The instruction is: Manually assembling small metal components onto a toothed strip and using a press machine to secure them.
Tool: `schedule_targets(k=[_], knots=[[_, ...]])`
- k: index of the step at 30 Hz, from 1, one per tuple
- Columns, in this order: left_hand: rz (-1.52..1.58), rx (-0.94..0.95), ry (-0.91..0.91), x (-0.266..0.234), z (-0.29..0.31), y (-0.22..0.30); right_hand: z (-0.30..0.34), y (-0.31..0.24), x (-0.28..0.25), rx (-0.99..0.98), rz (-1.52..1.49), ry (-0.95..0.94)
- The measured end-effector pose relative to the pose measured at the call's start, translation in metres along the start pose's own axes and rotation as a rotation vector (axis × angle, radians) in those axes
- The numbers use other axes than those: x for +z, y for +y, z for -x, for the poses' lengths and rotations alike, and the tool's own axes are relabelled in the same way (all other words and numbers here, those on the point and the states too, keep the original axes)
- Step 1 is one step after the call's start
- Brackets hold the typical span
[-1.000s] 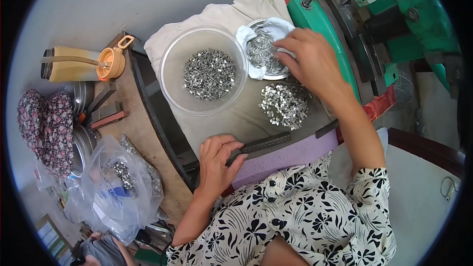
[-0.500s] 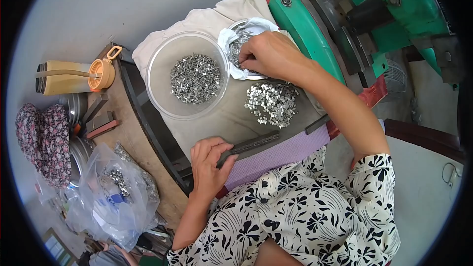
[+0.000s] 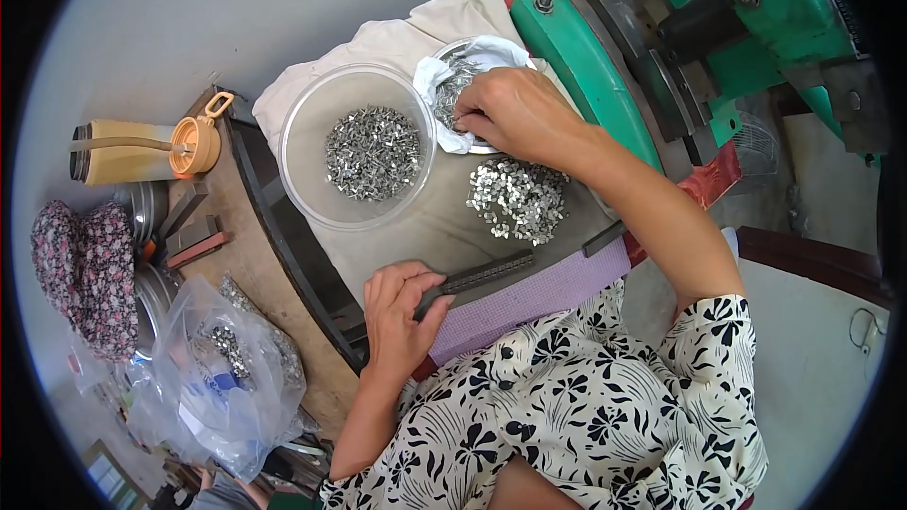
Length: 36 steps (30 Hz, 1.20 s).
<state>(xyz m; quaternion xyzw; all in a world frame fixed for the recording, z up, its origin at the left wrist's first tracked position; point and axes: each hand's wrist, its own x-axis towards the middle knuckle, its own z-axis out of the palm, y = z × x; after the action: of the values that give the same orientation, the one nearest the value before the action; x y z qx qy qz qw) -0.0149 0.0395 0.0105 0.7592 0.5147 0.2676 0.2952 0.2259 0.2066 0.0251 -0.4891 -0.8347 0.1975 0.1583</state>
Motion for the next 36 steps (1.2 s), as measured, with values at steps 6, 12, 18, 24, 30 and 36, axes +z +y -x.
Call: schedule_targets(k=[6, 12, 18, 24, 30, 36], knots=[[-0.009, 0.0, -0.003, 0.0, 0.0, 0.0, 0.004, 0.003, 0.002, 0.006, -0.045, 0.055], [-0.019, 0.016, -0.001, 0.0, -0.001, 0.0, 0.008, 0.004, 0.002, 0.039, -0.102, 0.073], [-0.036, 0.026, 0.0, -0.002, -0.002, 0.003, 0.007, 0.002, -0.001, 0.046, -0.112, 0.081], [-0.069, 0.029, -0.028, -0.005, -0.004, 0.005, 0.01, 0.004, 0.001, 0.05, -0.122, 0.091], [-0.069, 0.023, -0.058, -0.003, -0.01, 0.006, 0.014, 0.014, 0.007, 0.029, -0.087, 0.127], [-0.02, -0.048, -0.088, -0.02, -0.022, 0.022, 0.006, 0.0, -0.013, 0.181, -0.332, 0.089]])
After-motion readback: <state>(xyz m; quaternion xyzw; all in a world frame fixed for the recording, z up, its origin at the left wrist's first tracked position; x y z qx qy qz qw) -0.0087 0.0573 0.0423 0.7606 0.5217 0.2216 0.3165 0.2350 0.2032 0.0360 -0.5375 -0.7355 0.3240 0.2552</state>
